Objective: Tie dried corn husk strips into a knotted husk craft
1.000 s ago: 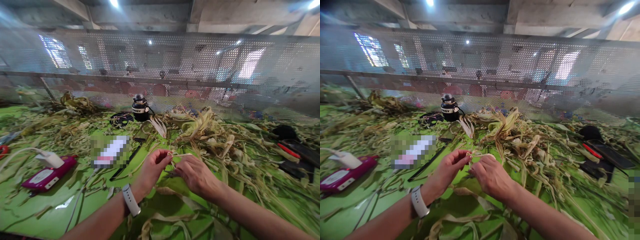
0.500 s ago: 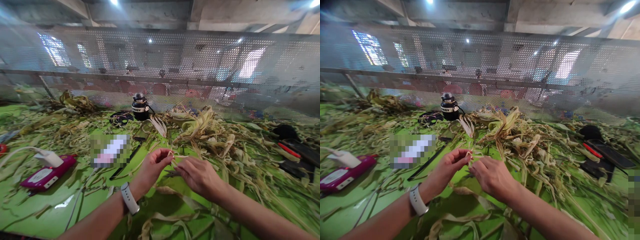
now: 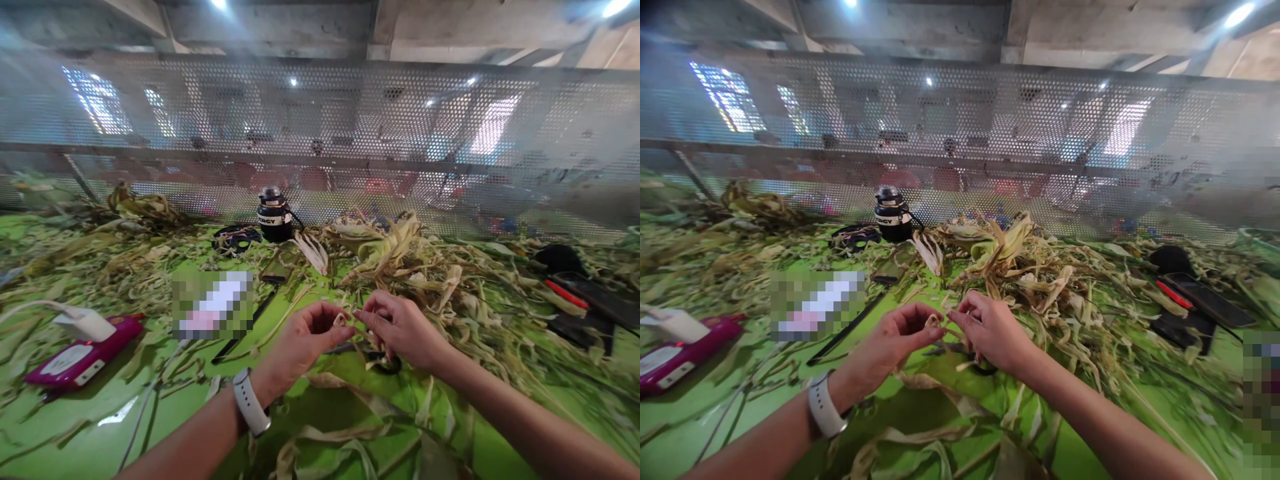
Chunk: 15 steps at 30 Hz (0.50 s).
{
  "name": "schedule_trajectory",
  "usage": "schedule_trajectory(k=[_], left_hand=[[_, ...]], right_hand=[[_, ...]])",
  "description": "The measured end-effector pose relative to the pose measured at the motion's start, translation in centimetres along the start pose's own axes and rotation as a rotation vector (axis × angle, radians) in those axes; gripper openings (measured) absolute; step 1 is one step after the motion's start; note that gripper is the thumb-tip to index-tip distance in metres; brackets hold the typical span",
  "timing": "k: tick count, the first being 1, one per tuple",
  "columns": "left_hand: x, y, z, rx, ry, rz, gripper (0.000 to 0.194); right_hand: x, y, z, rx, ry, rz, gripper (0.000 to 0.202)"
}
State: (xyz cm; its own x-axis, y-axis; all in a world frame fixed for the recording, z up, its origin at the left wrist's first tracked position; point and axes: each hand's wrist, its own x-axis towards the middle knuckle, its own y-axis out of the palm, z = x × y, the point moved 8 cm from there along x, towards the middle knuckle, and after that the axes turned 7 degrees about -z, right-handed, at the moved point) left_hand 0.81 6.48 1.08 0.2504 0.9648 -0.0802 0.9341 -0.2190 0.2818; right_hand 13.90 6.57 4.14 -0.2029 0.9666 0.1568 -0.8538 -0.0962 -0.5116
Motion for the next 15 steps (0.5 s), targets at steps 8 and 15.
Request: schedule_trajectory(k=[8,15], left_hand=[[0.3,-0.8,0.5,-0.13,-0.164,-0.08,0.02],[1.3,-1.8,1.2,-0.259,-0.228,-0.108,0.019]], right_hand=[[1.3,-4.1,0.9,-0.452,-0.306,-0.301,0.017],[-1.4,-1.7,4.5,-0.654,-0.885,-0.066,0.041]])
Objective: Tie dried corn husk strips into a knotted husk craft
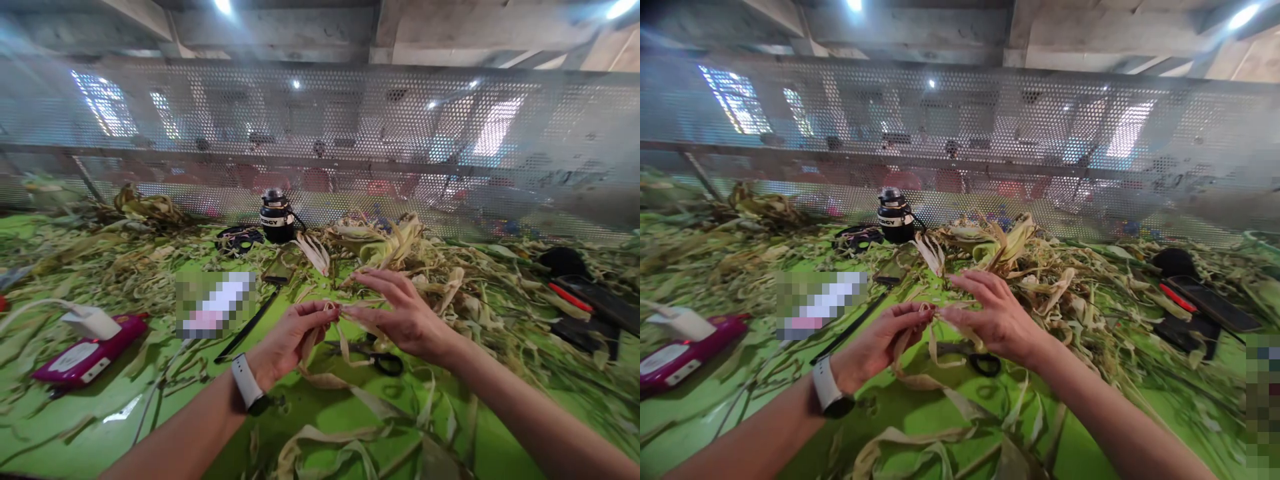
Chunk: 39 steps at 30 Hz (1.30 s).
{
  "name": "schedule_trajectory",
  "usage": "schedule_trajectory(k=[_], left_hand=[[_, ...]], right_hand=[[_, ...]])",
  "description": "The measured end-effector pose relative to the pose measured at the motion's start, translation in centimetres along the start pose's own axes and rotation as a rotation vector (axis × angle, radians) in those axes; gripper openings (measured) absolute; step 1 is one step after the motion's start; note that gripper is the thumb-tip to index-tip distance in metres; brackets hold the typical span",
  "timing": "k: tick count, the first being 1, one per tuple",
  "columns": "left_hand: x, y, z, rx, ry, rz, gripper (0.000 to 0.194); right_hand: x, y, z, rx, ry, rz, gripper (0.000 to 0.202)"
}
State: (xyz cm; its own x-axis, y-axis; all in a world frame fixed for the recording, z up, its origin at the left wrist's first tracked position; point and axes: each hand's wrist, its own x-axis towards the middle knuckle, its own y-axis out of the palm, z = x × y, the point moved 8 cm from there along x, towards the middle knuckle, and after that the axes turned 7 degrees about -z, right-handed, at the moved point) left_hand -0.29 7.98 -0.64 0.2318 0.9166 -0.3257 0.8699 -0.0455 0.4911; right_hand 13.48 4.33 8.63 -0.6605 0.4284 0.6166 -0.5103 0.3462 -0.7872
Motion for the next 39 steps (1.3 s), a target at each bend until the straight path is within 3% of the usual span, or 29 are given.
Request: schedule_trajectory(k=[2,5,10,15,19,24,33,39], left_hand=[[0.2,-0.1,0.2,0.016,-0.009,0.008,0.021],[0.3,0.0,0.4,0.071,0.021,0.055,0.022],[0.3,0.4,0.0,0.164,0.125,0.103,0.021],[-0.5,1.1,-0.5,0.215,0.17,0.102,0.034],[-0.9,1.0,-0.8,0.302,0.224,0.025,0.034],[-1.0,0.9,-0.8,0.404,0.263,-0.025,0.033],[-1.9,1.2,-1.2,0.532,0.416,-0.114,0.031],[-2.0,1.3,-1.0,0.529,0.466,-0.107,0.028]], right_hand=[[0.1,0.2,0.7,0.102,-0.029,0.036,0.034],[0.5,0.0,0.8,0.29,0.043,0.006,0.021],[0.9,-0.4,0.3,0.648,0.301,-0.087,0.019],[-0.2,2.5,0.0,0.901,0.667,-0.077,0.023],[-0.8,3.7,0.1,0.823,0.801,-0.048,0.025],[-0.3,2.8,0.1,0.584,0.779,-0.028,0.028],[-1.7,4.2,-0.1,0.791,1.013,0.002,0.024],[-1.8,4.8,-0.1,0.784,1.002,-0.021,0.023]])
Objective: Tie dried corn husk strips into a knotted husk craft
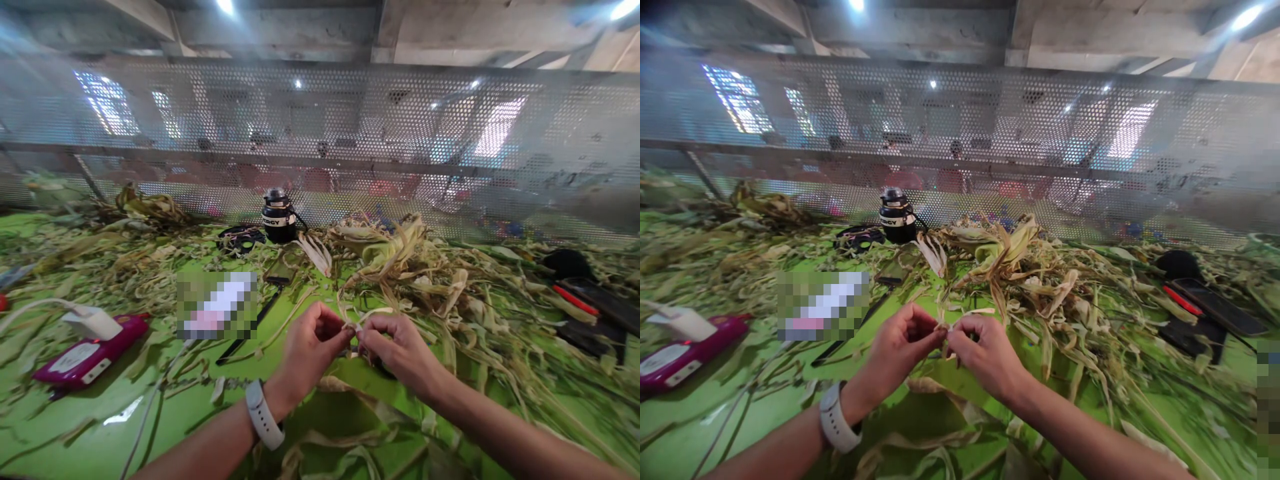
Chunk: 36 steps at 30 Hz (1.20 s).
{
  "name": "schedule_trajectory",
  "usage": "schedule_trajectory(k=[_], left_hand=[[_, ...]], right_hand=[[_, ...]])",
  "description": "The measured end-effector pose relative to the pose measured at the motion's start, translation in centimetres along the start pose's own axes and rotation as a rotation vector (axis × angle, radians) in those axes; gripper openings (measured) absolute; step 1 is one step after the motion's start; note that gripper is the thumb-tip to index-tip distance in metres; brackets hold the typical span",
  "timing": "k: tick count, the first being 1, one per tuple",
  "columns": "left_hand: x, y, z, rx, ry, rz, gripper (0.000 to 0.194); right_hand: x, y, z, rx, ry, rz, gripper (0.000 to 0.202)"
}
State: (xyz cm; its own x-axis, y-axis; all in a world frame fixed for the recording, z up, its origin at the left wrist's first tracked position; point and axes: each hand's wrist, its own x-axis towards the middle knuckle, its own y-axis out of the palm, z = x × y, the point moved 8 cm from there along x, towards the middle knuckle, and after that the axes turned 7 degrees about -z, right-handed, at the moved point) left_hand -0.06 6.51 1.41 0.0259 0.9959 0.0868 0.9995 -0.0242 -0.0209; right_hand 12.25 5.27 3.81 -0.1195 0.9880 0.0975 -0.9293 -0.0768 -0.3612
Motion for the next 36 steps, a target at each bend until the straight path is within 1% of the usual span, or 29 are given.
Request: schedule_trajectory(k=[4,6,8,10,13,17,19,22,25,27,29,32,34,36], left_hand=[[-0.2,-0.1,-0.2,0.019,0.013,-0.007,0.025],[-0.3,-0.1,-0.4,0.032,0.032,-0.003,0.025],[-0.4,0.1,-0.7,0.053,0.068,0.018,0.025],[-0.4,0.2,-0.9,0.075,0.098,0.03,0.025],[-0.2,-0.3,-0.9,0.071,0.09,-0.016,0.024],[0.0,-1.0,-1.0,0.082,0.093,-0.075,0.025],[0.0,-1.0,-1.1,0.102,0.115,-0.063,0.023],[-0.1,-0.8,-1.3,0.15,0.163,-0.038,0.018],[-0.4,-0.6,-1.6,0.207,0.215,-0.025,0.017],[-0.6,-0.4,-1.9,0.234,0.248,-0.006,0.015],[-0.8,-0.2,-2.1,0.276,0.28,0.024,0.012],[-1.1,0.2,-2.3,0.352,0.333,0.084,0.011],[-1.2,0.2,-2.3,0.388,0.373,0.104,0.012],[-1.3,0.2,-2.4,0.421,0.405,0.108,0.011]], right_hand=[[-0.1,0.4,1.0,-0.059,-0.162,0.058,0.023],[-0.1,0.4,1.3,-0.072,-0.195,0.083,0.024],[-0.1,0.4,1.4,-0.081,-0.195,0.098,0.025],[-0.1,0.4,1.6,-0.113,-0.222,0.094,0.025],[-0.2,0.2,1.9,-0.2,-0.275,0.032,0.024],[-0.1,0.1,0.9,-0.13,-0.193,-0.034,0.015],[-0.1,0.1,0.6,-0.131,-0.18,-0.048,0.013],[-0.1,-0.1,0.7,-0.208,-0.21,-0.072,0.013],[0.1,-0.6,0.6,-0.156,-0.19,-0.093,0.012],[0.3,-0.7,0.5,-0.076,-0.166,-0.072,0.016],[0.3,-0.4,0.3,-0.029,-0.142,-0.018,0.022],[0.2,0.0,0.2,-0.09,-0.121,0.029,0.022],[0.1,0.2,0.2,-0.151,-0.119,0.029,0.019],[-0.1,0.1,0.4,-0.157,-0.121,0.012,0.021]])
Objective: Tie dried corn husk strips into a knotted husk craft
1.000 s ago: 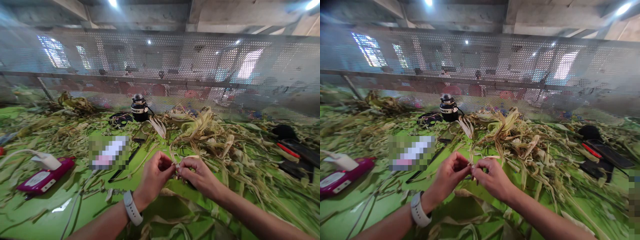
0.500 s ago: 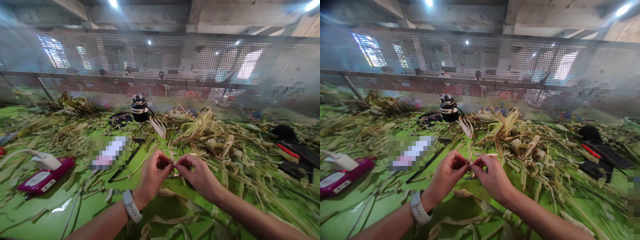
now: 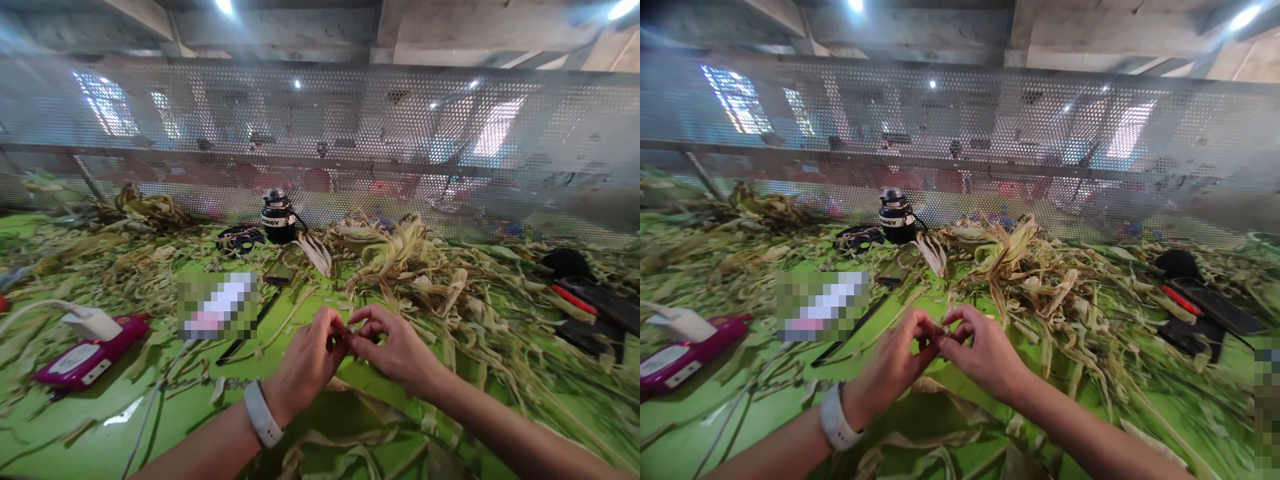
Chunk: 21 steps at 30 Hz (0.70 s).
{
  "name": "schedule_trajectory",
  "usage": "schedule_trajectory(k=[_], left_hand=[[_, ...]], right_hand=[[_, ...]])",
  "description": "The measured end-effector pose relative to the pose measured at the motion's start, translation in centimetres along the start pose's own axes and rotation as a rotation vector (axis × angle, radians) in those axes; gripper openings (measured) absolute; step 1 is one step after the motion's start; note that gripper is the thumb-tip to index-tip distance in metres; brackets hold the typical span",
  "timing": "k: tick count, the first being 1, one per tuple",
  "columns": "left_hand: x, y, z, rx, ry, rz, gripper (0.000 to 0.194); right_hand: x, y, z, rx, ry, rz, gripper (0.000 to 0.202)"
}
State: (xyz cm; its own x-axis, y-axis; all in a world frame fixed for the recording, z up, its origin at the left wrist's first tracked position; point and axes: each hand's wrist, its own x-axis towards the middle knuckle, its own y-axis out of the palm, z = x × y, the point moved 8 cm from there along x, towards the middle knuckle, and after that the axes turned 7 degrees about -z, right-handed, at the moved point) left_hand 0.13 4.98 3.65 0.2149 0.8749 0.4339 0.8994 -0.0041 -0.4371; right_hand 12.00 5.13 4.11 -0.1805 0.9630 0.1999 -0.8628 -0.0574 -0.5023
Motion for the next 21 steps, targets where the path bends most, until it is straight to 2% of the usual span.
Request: schedule_trajectory(k=[3,6,10,14,18,21], left_hand=[[-0.1,0.0,-0.2,0.034,0.046,-0.006,0.01],[-0.3,0.2,-0.5,0.028,0.099,-0.005,0.013],[-0.7,0.6,-0.3,0.092,0.129,0.015,0.014],[-0.9,0.9,-0.1,0.101,0.116,0.032,0.013],[-0.4,1.3,0.1,-0.078,0.002,0.071,0.017],[0.1,1.3,0.6,-0.266,-0.189,0.093,0.028]], right_hand=[[-0.1,-0.2,0.2,0.084,0.021,-0.005,0.022],[-0.2,-0.2,0.1,0.152,0.064,0.015,0.014],[0.0,-0.2,-0.2,0.037,0.085,0.023,0.004],[0.4,-0.5,0.2,-0.12,-0.02,-0.006,0.007],[0.3,-1.7,1.6,-0.245,-0.197,-0.141,0.009],[0.1,-2.4,1.9,-0.19,-0.216,-0.221,0.013]])
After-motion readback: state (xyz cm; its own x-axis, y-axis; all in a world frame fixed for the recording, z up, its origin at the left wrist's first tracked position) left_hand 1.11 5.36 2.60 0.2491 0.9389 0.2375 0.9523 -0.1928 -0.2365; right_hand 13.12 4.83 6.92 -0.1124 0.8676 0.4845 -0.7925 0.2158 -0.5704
